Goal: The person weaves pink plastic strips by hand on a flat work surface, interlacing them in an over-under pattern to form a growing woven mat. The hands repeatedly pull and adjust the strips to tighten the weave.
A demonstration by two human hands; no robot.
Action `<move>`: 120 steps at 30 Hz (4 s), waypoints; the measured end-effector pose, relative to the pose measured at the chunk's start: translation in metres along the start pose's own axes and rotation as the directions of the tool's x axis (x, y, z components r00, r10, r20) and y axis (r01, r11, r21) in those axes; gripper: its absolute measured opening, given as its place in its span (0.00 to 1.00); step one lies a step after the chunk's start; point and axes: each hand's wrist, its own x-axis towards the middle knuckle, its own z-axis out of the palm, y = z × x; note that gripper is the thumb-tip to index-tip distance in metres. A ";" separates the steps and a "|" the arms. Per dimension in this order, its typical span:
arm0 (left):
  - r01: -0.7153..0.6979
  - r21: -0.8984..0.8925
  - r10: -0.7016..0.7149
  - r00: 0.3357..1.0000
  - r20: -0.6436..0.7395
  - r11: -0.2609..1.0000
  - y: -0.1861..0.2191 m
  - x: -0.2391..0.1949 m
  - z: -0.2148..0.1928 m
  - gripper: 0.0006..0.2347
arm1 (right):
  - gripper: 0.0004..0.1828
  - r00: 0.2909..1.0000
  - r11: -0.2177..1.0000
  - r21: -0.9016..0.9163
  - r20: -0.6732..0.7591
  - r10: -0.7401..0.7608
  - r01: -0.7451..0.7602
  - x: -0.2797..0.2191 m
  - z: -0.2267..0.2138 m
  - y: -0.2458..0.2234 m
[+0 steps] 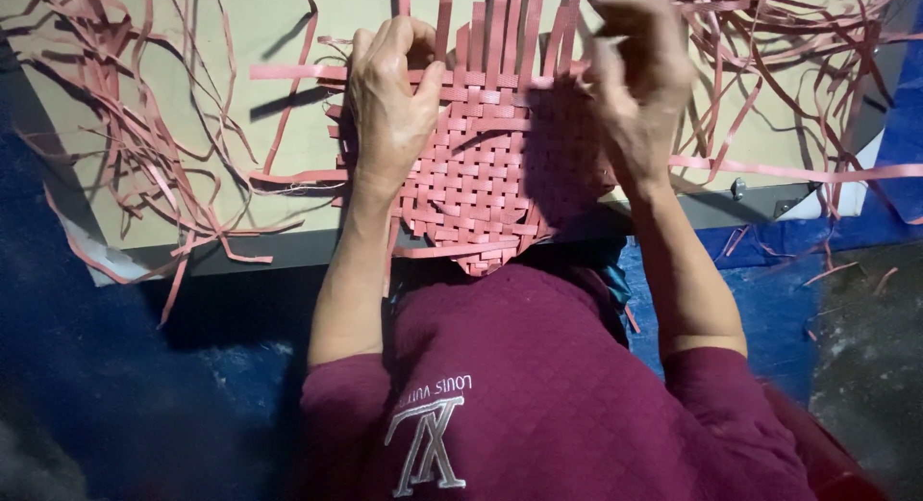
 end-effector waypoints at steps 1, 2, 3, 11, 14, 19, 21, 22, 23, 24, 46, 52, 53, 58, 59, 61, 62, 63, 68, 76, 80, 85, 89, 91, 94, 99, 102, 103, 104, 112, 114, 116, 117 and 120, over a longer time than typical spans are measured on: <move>0.000 -0.001 0.000 1.000 0.000 1.000 -0.001 0.000 0.002 0.08 | 0.11 1.000 1.000 -0.001 0.000 0.000 0.000 0.004 0.004 -0.003; 0.008 0.017 -0.008 1.000 -0.027 1.000 -0.001 -0.001 0.004 0.08 | 0.11 0.987 0.996 0.080 0.157 0.023 -0.036 0.008 0.009 -0.005; 0.019 0.036 -0.017 0.998 -0.056 0.999 -0.002 -0.002 0.006 0.08 | 0.13 0.949 0.985 0.154 0.315 0.028 -0.080 0.012 0.013 -0.008; -0.028 0.190 0.048 0.994 -0.101 0.981 0.010 -0.006 0.007 0.09 | 0.09 0.896 0.965 0.164 0.428 0.118 -0.206 0.025 0.046 -0.011; -0.064 0.210 0.085 0.992 -0.094 0.976 0.005 -0.009 0.006 0.09 | 0.05 0.938 0.991 0.113 0.345 0.031 -0.075 0.020 0.048 -0.001; -0.111 0.112 0.116 0.992 -0.041 0.987 0.000 -0.015 -0.005 0.07 | 0.11 0.939 0.998 -0.037 0.343 -0.033 0.048 0.013 0.047 0.012; -0.116 0.098 0.118 0.993 -0.011 0.988 -0.002 -0.017 -0.006 0.12 | 0.13 0.929 0.988 -0.098 0.362 -0.079 0.122 0.012 0.046 0.011; -0.113 0.099 0.114 0.993 -0.011 0.989 -0.002 -0.018 -0.007 0.12 | 0.13 0.928 0.988 -0.096 0.365 -0.078 0.121 0.011 0.047 0.012; -0.125 0.092 0.126 0.992 -0.004 0.988 -0.001 -0.018 -0.007 0.12 | 0.12 0.926 0.984 -0.100 0.363 -0.102 0.147 0.011 0.048 0.013; -0.137 0.086 0.138 0.990 0.002 0.987 -0.001 -0.017 -0.008 0.11 | 0.12 0.924 0.979 -0.103 0.361 -0.126 0.174 0.011 0.048 0.014; -0.001 0.053 0.009 0.989 -0.146 0.999 0.013 -0.013 0.006 0.07 | 0.15 0.863 0.955 0.247 0.505 0.020 -0.166 0.015 0.027 0.000; 0.047 0.017 -0.043 0.980 -0.192 0.999 0.020 -0.010 0.005 0.09 | 0.26 0.865 0.980 0.048 0.480 0.147 -0.194 0.021 0.025 0.009; 0.061 0.017 -0.056 0.979 -0.197 0.998 0.023 -0.009 0.003 0.09 | 0.26 0.904 0.996 -0.078 0.422 0.071 -0.042 0.019 0.030 0.012; 0.068 0.005 -0.065 0.972 -0.226 0.998 0.027 -0.009 0.000 0.10 | 0.20 0.915 0.932 -0.263 0.379 -0.140 0.251 0.025 0.047 0.012; 0.080 0.000 -0.078 0.972 -0.223 0.997 0.028 -0.009 0.000 0.10 | 0.10 0.925 0.942 -0.250 0.358 -0.127 0.226 0.026 0.047 0.005; 0.090 -0.005 -0.089 0.971 -0.221 0.996 0.026 -0.010 0.002 0.10 | 0.02 0.935 0.950 -0.238 0.337 -0.115 0.202 0.024 0.050 0.004; 0.086 0.006 -0.082 0.971 -0.225 0.996 0.023 -0.010 0.005 0.10 | 0.02 0.955 0.947 -0.241 0.257 -0.147 0.211 0.020 0.052 0.009; 0.083 0.018 -0.077 0.970 -0.230 0.996 0.020 -0.011 0.008 0.10 | 0.03 0.967 0.944 -0.244 0.178 -0.181 0.221 0.018 0.055 0.015; 0.084 0.042 -0.072 0.968 -0.239 0.996 0.022 -0.010 0.008 0.09 | 0.05 0.973 0.973 -0.111 0.131 -0.188 0.203 0.001 0.054 0.022; -0.072 0.338 0.127 0.981 -0.146 0.938 0.016 -0.022 0.014 0.03 | 0.05 0.965 0.961 -0.135 0.129 -0.226 0.243 0.000 0.053 0.013; -0.189 0.523 0.235 0.972 -0.021 0.831 0.014 -0.030 0.012 0.10 | 0.06 0.968 0.957 -0.166 0.123 -0.220 0.238 0.000 0.052 0.016; -0.231 0.511 0.303 0.951 -0.060 0.828 0.017 -0.031 0.012 0.09 | 0.16 0.984 0.959 -0.225 -0.001 -0.179 0.175 -0.008 0.019 0.033; -0.237 0.546 0.319 0.946 -0.059 0.804 0.017 -0.032 0.014 0.09 | 0.08 0.976 0.851 -0.479 0.062 -0.209 0.213 -0.014 0.004 0.034; -0.249 0.543 0.331 0.942 -0.056 0.802 0.017 -0.031 0.013 0.08 | 0.10 0.970 0.854 -0.463 0.149 -0.190 0.238 -0.018 0.009 0.032; -0.250 0.536 0.324 0.945 -0.047 0.807 0.017 -0.031 0.013 0.07 | 0.10 0.974 0.905 -0.371 0.158 -0.160 0.209 -0.024 0.021 0.036; -0.246 0.473 0.296 0.955 -0.032 0.846 0.014 -0.032 0.015 0.07 | 0.19 0.951 0.738 -0.613 0.278 -0.131 0.281 -0.026 0.023 0.045; -0.241 0.493 0.300 0.953 -0.043 0.836 0.024 -0.026 0.004 0.10 | 0.22 0.923 0.560 -0.734 0.335 -0.192 0.383 -0.027 0.036 0.055; -0.239 0.494 0.296 0.954 -0.040 0.836 0.022 -0.028 0.007 0.10 | 0.22 0.922 0.563 -0.732 0.336 -0.190 0.383 -0.024 0.037 0.049; -0.231 0.488 0.278 0.960 -0.025 0.842 0.020 -0.029 0.009 0.11 | 0.17 0.928 0.624 -0.689 0.315 -0.199 0.368 -0.021 0.038 0.043; -0.267 0.530 0.326 0.945 -0.019 0.805 0.019 -0.029 0.010 0.10 | 0.15 0.946 0.823 -0.495 0.286 -0.150 0.280 -0.013 0.041 0.020; -0.268 0.576 0.330 0.944 -0.003 0.773 0.019 -0.030 0.011 0.09 | 0.10 0.947 0.788 -0.538 0.267 -0.178 0.300 -0.015 0.042 0.021; -0.260 0.585 0.335 0.942 -0.021 0.768 0.018 -0.031 0.011 0.10 | 0.09 0.947 0.766 -0.565 0.260 -0.188 0.307 -0.014 0.042 0.018; -0.253 0.595 0.344 0.938 -0.043 0.763 0.017 -0.029 0.012 0.11 | 0.09 0.946 0.742 -0.592 0.252 -0.202 0.316 -0.012 0.041 0.016; -0.253 0.510 0.327 0.943 -0.059 0.822 0.013 -0.028 0.022 0.09 | 0.13 0.966 0.803 -0.541 0.199 -0.166 0.250 -0.016 0.041 0.018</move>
